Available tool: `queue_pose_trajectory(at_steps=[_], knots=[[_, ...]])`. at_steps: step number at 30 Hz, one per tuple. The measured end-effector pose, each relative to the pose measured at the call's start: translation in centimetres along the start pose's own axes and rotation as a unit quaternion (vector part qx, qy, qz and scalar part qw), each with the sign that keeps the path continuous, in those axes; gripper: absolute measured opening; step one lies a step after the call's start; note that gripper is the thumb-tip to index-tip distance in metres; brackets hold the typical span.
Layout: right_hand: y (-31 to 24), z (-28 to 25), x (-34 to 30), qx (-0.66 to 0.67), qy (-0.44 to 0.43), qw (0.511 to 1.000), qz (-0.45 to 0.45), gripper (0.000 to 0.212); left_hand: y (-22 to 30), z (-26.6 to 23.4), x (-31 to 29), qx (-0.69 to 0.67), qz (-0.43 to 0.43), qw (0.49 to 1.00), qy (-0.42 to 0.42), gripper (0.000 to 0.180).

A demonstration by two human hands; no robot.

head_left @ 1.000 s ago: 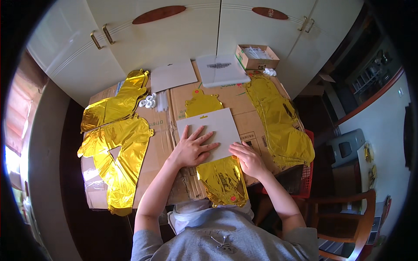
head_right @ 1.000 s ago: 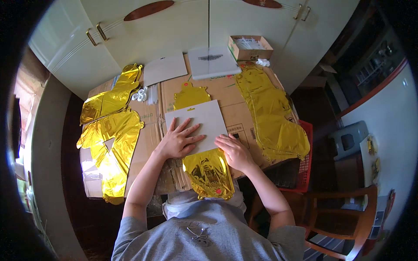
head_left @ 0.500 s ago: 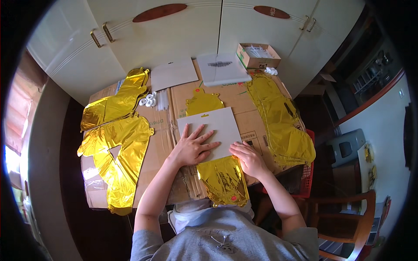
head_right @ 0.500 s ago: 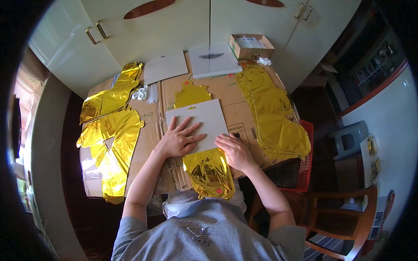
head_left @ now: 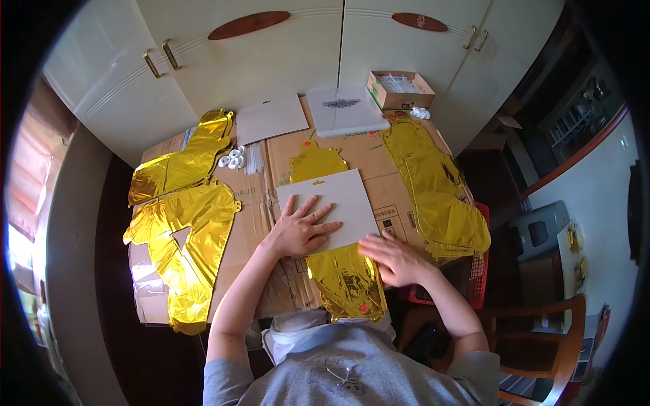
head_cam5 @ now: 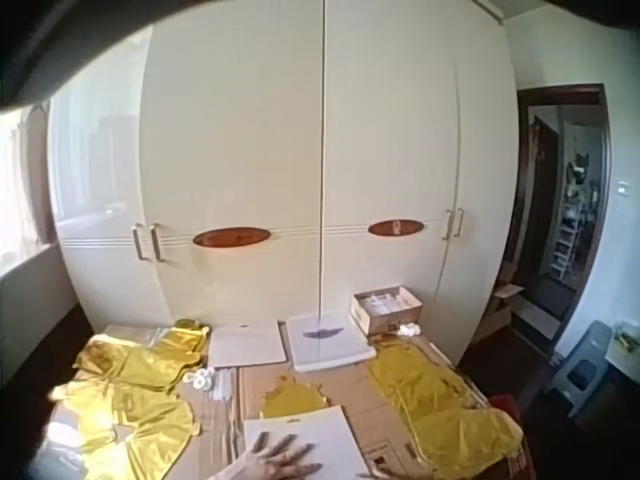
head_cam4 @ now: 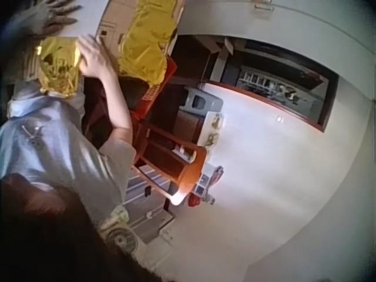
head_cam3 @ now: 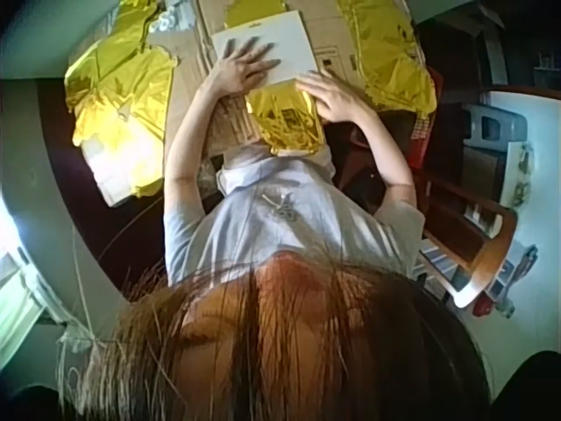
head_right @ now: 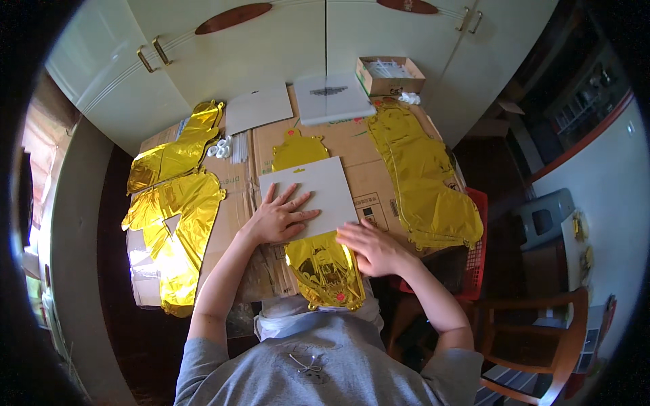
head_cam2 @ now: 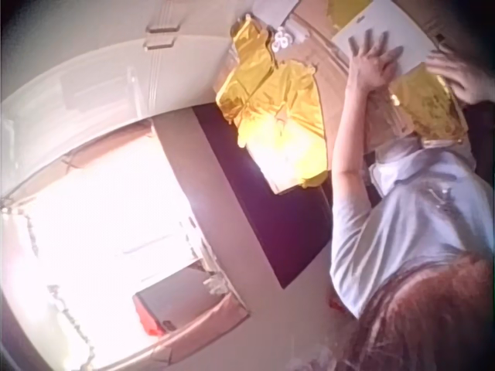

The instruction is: Fold and organize gold foil letter/number balloons on a cardboard workspace.

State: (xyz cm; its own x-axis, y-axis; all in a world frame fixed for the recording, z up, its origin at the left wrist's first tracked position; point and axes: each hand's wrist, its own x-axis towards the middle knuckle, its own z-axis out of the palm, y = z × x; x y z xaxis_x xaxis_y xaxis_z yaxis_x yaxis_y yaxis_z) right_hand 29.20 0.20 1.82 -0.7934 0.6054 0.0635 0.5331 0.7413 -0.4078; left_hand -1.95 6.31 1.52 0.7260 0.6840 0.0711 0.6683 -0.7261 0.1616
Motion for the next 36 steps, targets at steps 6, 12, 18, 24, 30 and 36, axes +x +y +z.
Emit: queue_pose_trajectory(at_steps=[6, 12, 18, 24, 30, 36], knots=[[-4.2, -0.7, -4.2, -0.157, -0.113, 0.981, -0.008, 0.096, 0.1, 0.1, 0.0, 0.003, 0.006, 1.000, 0.004, 0.046], [-2.8, 2.1, -3.6, -0.117, 0.072, 0.990, -0.041, 0.072, 0.3, 0.1, 0.0, 0.001, 0.006, 1.000, 0.017, 0.046], [-3.6, 0.6, -2.3, -0.090, -0.021, 0.996, -0.011, 0.081, 0.3, 0.1, 0.0, 0.005, 0.004, 1.000, 0.023, 0.046], [-3.0, 1.2, -2.2, -0.086, -0.016, 0.996, -0.016, 0.080, 0.2, 0.5, 0.0, 0.020, 0.009, 0.999, 0.050, 0.046], [-3.1, 1.1, -2.1, -0.076, -0.005, 0.997, -0.017, 0.075, 0.3, 0.3, -0.1, 0.019, 0.005, 0.999, 0.045, 0.047], [-3.0, 1.2, -2.2, -0.075, -0.012, 0.997, -0.014, 0.074, 0.1, 0.3, 0.0, 0.022, 0.005, 0.999, 0.041, 0.048]])
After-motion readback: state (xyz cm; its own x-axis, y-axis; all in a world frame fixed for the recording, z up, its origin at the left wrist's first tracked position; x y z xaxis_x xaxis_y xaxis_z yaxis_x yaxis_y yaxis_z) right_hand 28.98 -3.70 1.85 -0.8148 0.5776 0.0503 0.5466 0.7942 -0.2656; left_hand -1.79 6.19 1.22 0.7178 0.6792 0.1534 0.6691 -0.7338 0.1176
